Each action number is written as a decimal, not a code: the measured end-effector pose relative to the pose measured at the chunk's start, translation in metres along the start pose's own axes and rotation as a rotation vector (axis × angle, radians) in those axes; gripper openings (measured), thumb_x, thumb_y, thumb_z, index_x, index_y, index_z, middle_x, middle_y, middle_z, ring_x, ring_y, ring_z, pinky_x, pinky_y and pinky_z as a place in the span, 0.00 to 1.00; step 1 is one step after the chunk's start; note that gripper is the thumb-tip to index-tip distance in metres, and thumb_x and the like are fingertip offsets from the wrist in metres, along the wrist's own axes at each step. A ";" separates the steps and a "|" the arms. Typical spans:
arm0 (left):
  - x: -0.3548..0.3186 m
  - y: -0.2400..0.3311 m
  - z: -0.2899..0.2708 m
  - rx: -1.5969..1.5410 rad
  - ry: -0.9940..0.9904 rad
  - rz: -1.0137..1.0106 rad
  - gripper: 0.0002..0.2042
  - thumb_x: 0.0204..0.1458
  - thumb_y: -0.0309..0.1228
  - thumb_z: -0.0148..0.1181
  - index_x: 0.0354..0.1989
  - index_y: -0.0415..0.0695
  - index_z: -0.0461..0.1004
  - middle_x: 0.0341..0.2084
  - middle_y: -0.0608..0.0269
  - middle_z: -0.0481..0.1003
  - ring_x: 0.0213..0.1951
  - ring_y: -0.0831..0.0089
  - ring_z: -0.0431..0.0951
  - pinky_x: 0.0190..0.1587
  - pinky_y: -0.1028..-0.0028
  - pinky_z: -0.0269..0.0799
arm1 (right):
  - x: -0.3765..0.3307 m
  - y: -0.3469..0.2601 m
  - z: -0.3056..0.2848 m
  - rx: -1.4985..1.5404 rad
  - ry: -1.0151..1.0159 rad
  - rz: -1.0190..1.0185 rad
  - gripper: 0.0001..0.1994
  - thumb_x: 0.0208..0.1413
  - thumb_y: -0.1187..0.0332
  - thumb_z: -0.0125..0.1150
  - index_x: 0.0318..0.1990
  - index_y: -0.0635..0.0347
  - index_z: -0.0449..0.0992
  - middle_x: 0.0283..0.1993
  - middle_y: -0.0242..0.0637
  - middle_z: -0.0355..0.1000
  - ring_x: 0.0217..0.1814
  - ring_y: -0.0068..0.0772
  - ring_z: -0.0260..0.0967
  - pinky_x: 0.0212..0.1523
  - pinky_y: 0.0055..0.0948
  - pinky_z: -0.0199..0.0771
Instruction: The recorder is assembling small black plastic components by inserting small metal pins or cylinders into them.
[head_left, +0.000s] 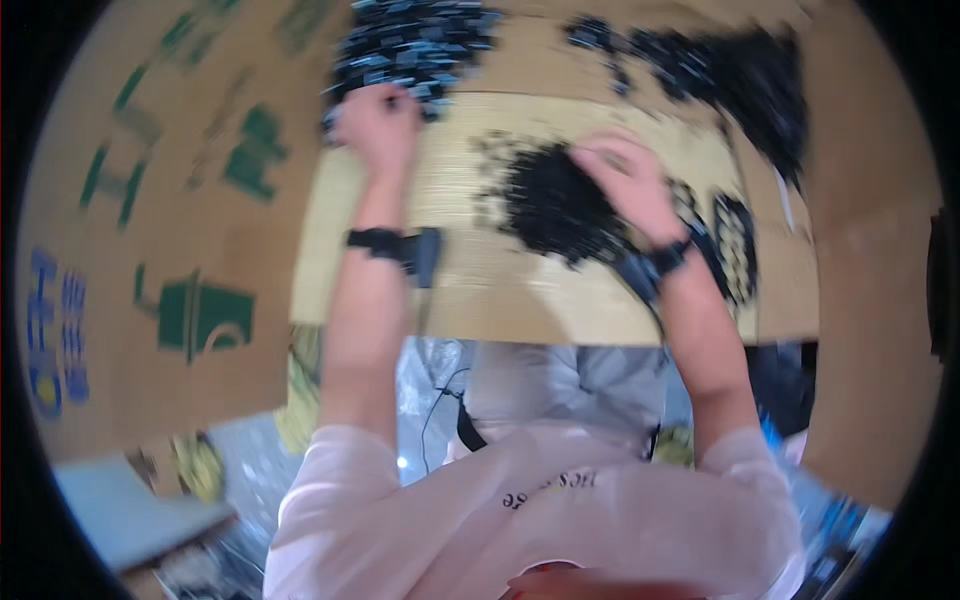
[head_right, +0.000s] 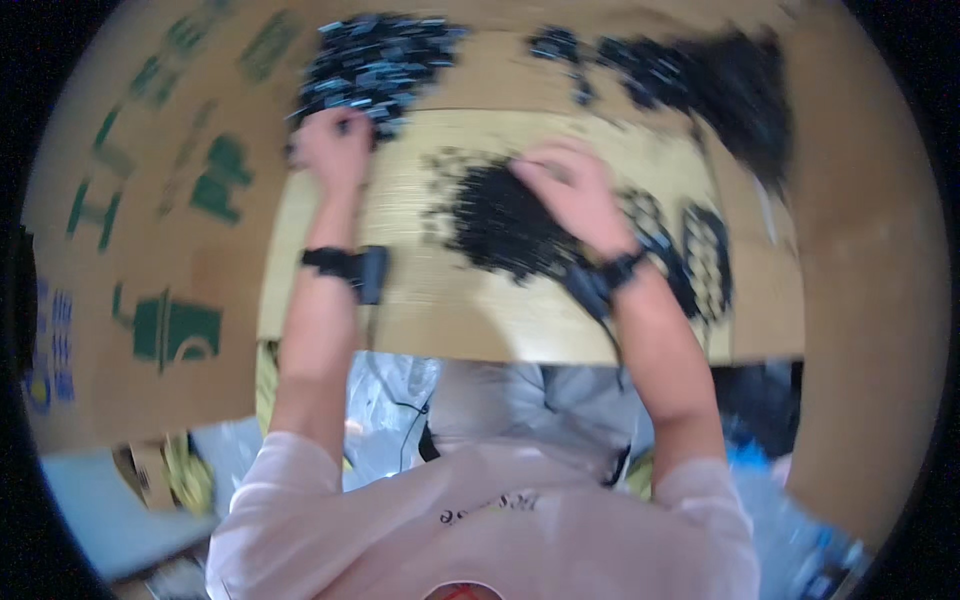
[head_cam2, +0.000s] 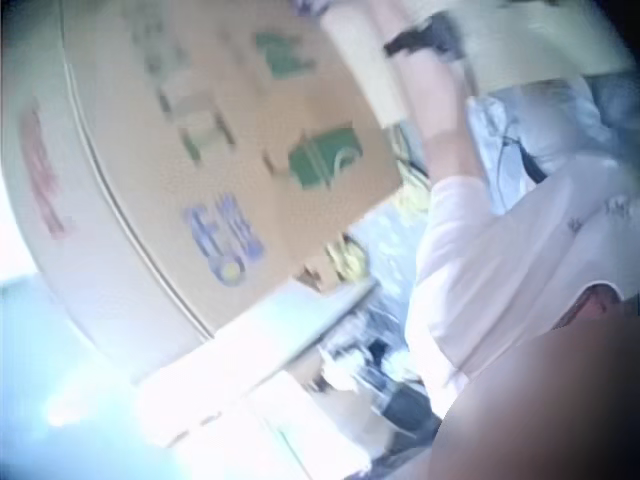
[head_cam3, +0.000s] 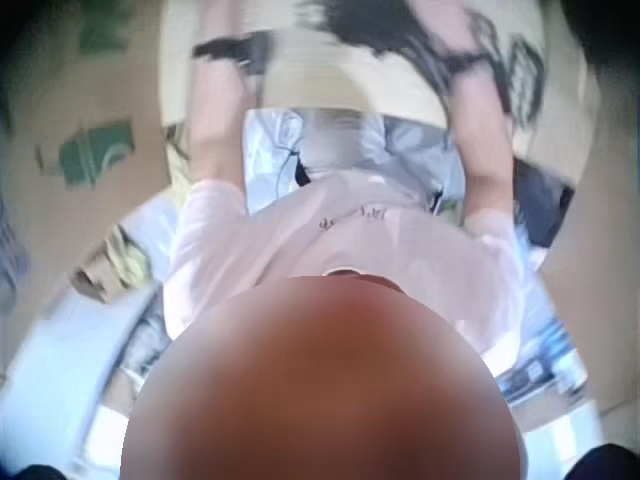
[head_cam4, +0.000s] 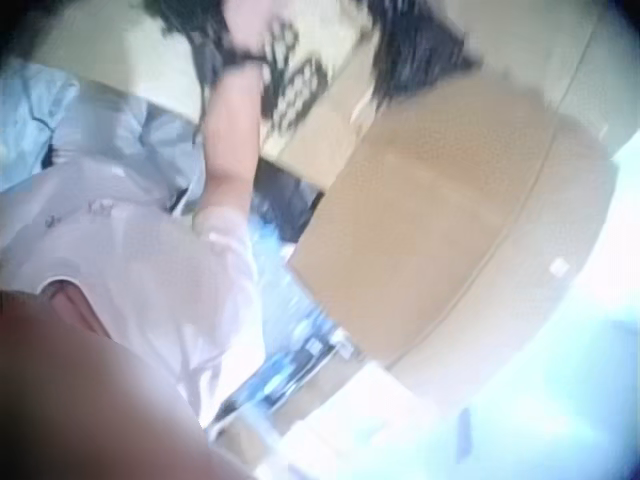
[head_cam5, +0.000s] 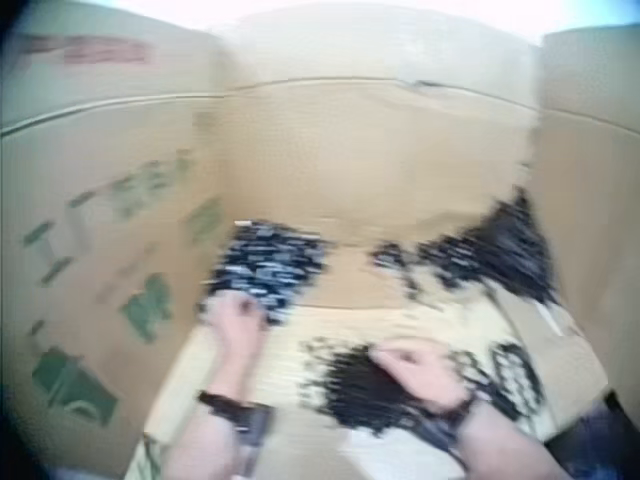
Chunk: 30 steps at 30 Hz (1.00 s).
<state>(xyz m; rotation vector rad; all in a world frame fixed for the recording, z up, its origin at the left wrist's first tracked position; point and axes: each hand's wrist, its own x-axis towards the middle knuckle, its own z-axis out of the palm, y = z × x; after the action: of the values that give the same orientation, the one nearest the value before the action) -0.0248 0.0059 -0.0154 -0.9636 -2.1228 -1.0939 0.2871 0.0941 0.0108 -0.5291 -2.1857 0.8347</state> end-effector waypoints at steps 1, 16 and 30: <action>-0.001 -0.001 -0.007 0.002 0.067 0.068 0.08 0.43 0.39 0.67 0.27 0.51 0.81 0.33 0.59 0.78 0.41 0.58 0.75 0.45 0.60 0.65 | 0.000 0.000 0.010 0.150 -0.107 0.076 0.06 0.53 0.69 0.64 0.34 0.61 0.81 0.40 0.39 0.76 0.47 0.38 0.72 0.50 0.33 0.68; -0.143 0.282 -0.070 -0.851 -0.876 0.670 0.11 0.47 0.30 0.65 0.37 0.40 0.77 0.38 0.55 0.78 0.44 0.57 0.76 0.49 0.66 0.71 | -0.091 0.083 -0.179 -0.096 0.205 0.369 0.15 0.55 0.66 0.62 0.50 0.58 0.77 0.42 0.34 0.77 0.36 0.23 0.71 0.39 0.26 0.73; -0.195 0.353 0.015 -0.202 -0.801 0.900 0.29 0.50 0.48 0.59 0.54 0.36 0.71 0.48 0.54 0.74 0.55 0.56 0.71 0.64 0.49 0.54 | -0.110 0.123 -0.190 -0.174 0.172 0.492 0.10 0.55 0.64 0.62 0.40 0.58 0.82 0.37 0.41 0.80 0.39 0.38 0.77 0.43 0.33 0.74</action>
<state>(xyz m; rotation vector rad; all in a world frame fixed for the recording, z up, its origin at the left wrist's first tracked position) 0.3683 0.0969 -0.0093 -2.4338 -1.6942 -0.4690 0.5149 0.1929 -0.0289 -1.2135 -2.0036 0.8124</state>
